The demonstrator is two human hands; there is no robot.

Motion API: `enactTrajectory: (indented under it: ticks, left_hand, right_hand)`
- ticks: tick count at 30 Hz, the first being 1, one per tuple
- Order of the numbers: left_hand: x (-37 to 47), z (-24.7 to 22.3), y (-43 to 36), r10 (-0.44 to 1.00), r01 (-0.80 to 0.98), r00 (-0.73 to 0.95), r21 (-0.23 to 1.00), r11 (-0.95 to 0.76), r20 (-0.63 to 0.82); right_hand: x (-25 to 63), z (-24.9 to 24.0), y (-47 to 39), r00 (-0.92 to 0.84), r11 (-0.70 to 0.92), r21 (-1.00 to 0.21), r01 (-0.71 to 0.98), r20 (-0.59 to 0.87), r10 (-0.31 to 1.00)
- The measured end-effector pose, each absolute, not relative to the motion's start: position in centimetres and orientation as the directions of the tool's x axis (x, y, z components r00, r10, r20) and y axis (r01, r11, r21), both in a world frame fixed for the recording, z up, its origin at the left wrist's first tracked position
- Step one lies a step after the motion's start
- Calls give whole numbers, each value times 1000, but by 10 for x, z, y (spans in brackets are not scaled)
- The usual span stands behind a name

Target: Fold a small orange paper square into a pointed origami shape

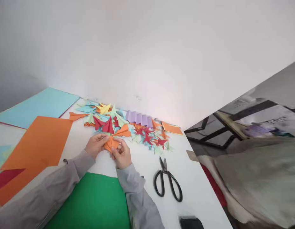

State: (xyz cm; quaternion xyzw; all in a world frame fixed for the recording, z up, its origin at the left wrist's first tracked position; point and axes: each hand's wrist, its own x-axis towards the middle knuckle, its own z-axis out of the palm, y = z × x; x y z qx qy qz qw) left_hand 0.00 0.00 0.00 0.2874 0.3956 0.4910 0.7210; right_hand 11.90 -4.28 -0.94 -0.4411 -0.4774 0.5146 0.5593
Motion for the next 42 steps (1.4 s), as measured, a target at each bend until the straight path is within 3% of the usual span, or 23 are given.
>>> enactTrajectory:
  ticks: [4, 12, 42]
  left_hand:
    - [-3, 1, -1, 908, -419, 281, 811, 407, -310]
    - [-4, 2, -3, 917, -389, 251, 835, 389, -311]
    - [-5, 0, -2, 906, -436, 293, 801, 411, -305]
  right_hand:
    - [121, -9, -42, 21, 87, -981, -176, 84, 996]
    - [123, -9, -42, -21, 60, -976, -211, 66, 998]
    - [122, -10, -44, -46, 73, -987, -144, 80, 996]
